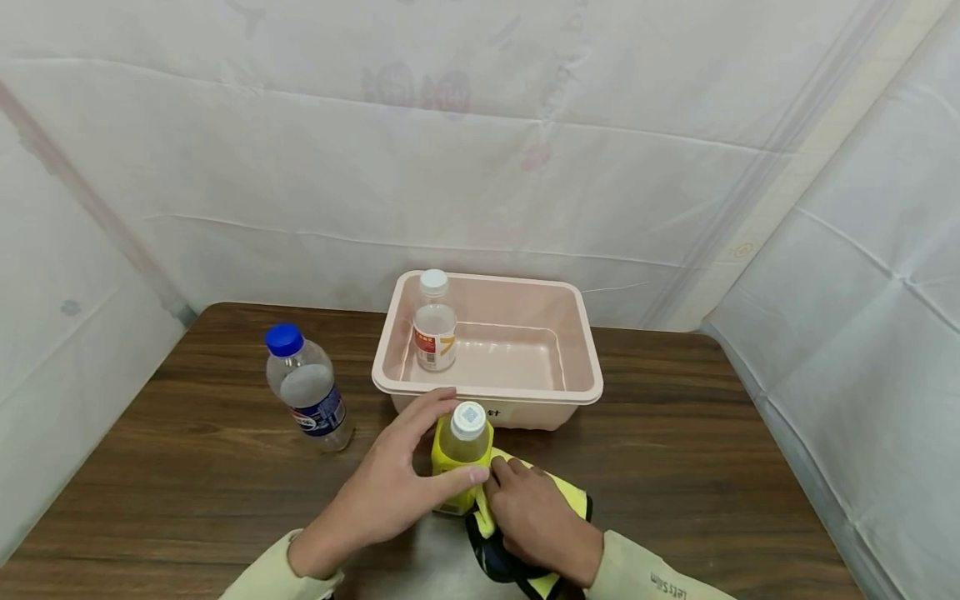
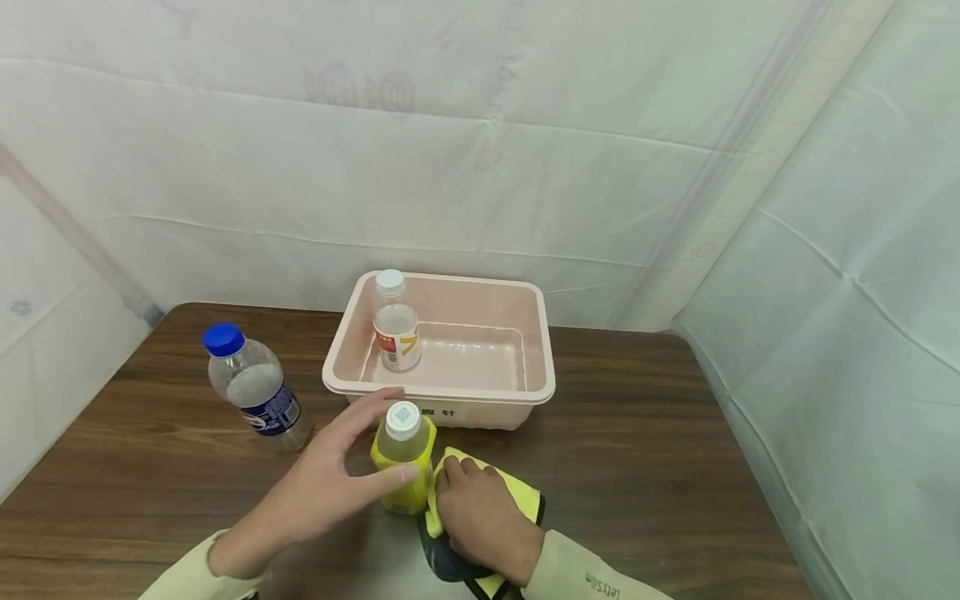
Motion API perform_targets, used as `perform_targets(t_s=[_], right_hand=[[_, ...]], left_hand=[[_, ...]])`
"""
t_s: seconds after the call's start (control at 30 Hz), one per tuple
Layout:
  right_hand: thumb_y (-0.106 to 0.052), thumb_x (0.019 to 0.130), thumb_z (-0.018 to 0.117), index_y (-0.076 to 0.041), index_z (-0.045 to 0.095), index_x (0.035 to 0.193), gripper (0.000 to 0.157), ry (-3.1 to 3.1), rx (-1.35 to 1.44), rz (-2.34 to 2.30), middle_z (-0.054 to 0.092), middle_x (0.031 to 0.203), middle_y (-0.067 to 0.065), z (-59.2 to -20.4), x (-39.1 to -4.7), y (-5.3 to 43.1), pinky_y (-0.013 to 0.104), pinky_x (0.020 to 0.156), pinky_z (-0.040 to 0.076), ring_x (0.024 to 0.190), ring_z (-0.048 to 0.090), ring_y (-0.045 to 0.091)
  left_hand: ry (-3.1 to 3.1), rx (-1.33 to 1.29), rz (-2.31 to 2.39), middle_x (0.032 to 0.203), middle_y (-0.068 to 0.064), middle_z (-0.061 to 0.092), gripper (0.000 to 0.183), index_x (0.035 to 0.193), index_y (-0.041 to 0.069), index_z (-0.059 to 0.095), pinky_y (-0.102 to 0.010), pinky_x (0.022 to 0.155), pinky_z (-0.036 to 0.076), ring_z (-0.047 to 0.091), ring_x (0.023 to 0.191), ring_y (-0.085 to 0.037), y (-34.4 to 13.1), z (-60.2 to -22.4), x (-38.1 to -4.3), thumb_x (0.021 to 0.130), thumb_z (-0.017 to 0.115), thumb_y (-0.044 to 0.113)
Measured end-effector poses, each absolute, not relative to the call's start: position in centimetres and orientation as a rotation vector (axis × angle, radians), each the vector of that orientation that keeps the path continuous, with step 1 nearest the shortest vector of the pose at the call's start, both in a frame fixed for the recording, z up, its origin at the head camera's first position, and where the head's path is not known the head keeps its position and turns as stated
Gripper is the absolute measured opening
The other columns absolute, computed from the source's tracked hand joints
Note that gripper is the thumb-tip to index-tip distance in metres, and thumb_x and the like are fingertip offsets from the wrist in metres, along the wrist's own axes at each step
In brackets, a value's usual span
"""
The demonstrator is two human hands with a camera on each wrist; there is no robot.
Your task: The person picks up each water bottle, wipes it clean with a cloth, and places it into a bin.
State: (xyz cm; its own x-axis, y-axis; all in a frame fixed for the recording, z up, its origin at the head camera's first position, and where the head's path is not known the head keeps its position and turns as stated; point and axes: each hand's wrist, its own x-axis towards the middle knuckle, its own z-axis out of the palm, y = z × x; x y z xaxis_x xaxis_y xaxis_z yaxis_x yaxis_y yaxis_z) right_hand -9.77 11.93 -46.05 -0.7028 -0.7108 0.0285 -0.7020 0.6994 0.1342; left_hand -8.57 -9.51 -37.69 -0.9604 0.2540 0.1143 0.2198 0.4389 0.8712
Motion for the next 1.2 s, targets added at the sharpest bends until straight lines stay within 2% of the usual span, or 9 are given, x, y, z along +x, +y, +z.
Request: perform_targets(t_s=[0.17, 0.27, 0.37, 0.47, 0.6, 0.7, 0.9, 1.07, 1.2], right_hand=[[-0.021, 0.085, 0.08, -0.013, 0.071, 0.109, 0.027, -2.831, 1.166, -0.19, 0.063, 0.098, 0.001, -46.0, -9.7, 12.1, 0.028, 0.054, 0.046, 0.082, 0.059, 0.015], [-0.02, 0.084, 0.08, -0.01, 0.069, 0.119, 0.038, -2.831, 1.161, -0.171, 0.064, 0.102, 0.002, -46.1, -9.6, 12.1, 0.028, 0.055, 0.047, 0.084, 0.06, 0.015], [-0.016, 0.082, 0.08, -0.009, 0.068, 0.117, 0.038, -2.821, 1.158, -0.12, 0.061, 0.098, 0.001, -46.2, -9.8, 12.2, 0.027, 0.057, 0.046, 0.08, 0.056, 0.014], [-0.009, 0.08, 0.078, -0.009, 0.068, 0.111, 0.033, -2.817, 1.162, -0.041, 0.057, 0.092, -0.001, -46.4, -10.0, 12.5, 0.026, 0.062, 0.048, 0.077, 0.051, 0.012], [-0.003, 0.078, 0.076, -0.008, 0.068, 0.119, 0.042, -2.878, 1.181, 0.059, 0.058, 0.097, -0.001, -46.6, -10.2, 12.9, 0.025, 0.073, 0.05, 0.08, 0.048, 0.01], [0.0, 0.082, 0.072, -0.008, 0.068, 0.127, 0.046, -2.931, 1.193, 0.159, 0.059, 0.101, -0.001, -46.5, -10.3, 13.2, 0.023, 0.075, 0.048, 0.083, 0.048, 0.009], [-0.001, 0.095, 0.063, -0.014, 0.067, 0.134, 0.041, -2.979, 1.145, 0.412, 0.056, 0.1, -0.005, -46.4, -10.5, 13.9, 0.019, 0.073, 0.042, 0.082, 0.045, 0.004], [-0.004, 0.101, 0.061, -0.019, 0.069, 0.133, 0.036, -2.867, 1.062, 0.738, 0.058, 0.101, -0.007, -45.9, -10.3, 14.6, 0.018, 0.074, 0.046, 0.083, 0.049, 0.002], [0.004, 0.099, 0.061, -0.018, 0.068, 0.137, 0.044, -2.658, 1.012, 0.882, 0.062, 0.109, -0.006, -44.8, -10.1, 15.3, 0.022, 0.08, 0.055, 0.094, 0.058, 0.004]], left_hand=[[2.783, 0.319, 1.561, 0.146, 0.006, 0.056, 0.062, 0.128, 0.027, 0.068, -0.055, 0.109, 0.049, 0.057, 0.131, -0.021, -8.4, -37.7, -8.5, 0.076, 0.091, 0.051], [2.862, 0.276, 1.535, 0.132, 0.009, 0.059, 0.058, 0.124, 0.026, 0.071, -0.046, 0.101, 0.053, 0.059, 0.119, -0.015, -8.1, -37.7, -8.5, 0.075, 0.092, 0.049], [2.889, 0.242, 1.517, 0.123, 0.009, 0.061, 0.054, 0.124, 0.025, 0.073, -0.038, 0.093, 0.055, 0.059, 0.11, -0.012, -8.1, -37.6, -8.5, 0.078, 0.091, 0.045], [2.879, 0.242, 1.505, 0.121, 0.007, 0.062, 0.051, 0.125, 0.024, 0.073, -0.035, 0.091, 0.056, 0.06, 0.107, -0.011, -8.3, -37.4, -8.6, 0.081, 0.089, 0.043], [2.866, 0.289, 1.485, 0.121, 0.006, 0.064, 0.048, 0.124, 0.023, 0.074, -0.031, 0.087, 0.054, 0.06, 0.105, -0.011, -8.6, -37.1, -8.6, 0.083, 0.087, 0.042], [2.862, 0.324, 1.484, 0.12, 0.006, 0.066, 0.048, 0.126, 0.023, 0.072, -0.032, 0.088, 0.055, 0.061, 0.105, -0.011, -8.7, -37.0, -8.5, 0.083, 0.087, 0.038], [2.769, 0.309, 1.527, 0.122, 0.006, 0.071, 0.051, 0.128, 0.023, 0.065, -0.03, 0.091, 0.055, 0.064, 0.109, -0.013, -9.1, -36.8, -8.3, 0.082, 0.087, 0.027], [2.672, 0.425, 1.568, 0.125, 0.004, 0.073, 0.045, 0.125, 0.022, 0.064, -0.034, 0.1, 0.055, 0.065, 0.115, -0.013, -9.8, -36.6, -8.3, 0.085, 0.085, 0.025], [2.634, 0.57, 1.59, 0.123, 0.005, 0.073, 0.041, 0.123, 0.022, 0.066, -0.034, 0.102, 0.056, 0.067, 0.114, -0.013, -10.1, -36.7, -8.6, 0.087, 0.084, 0.024]])
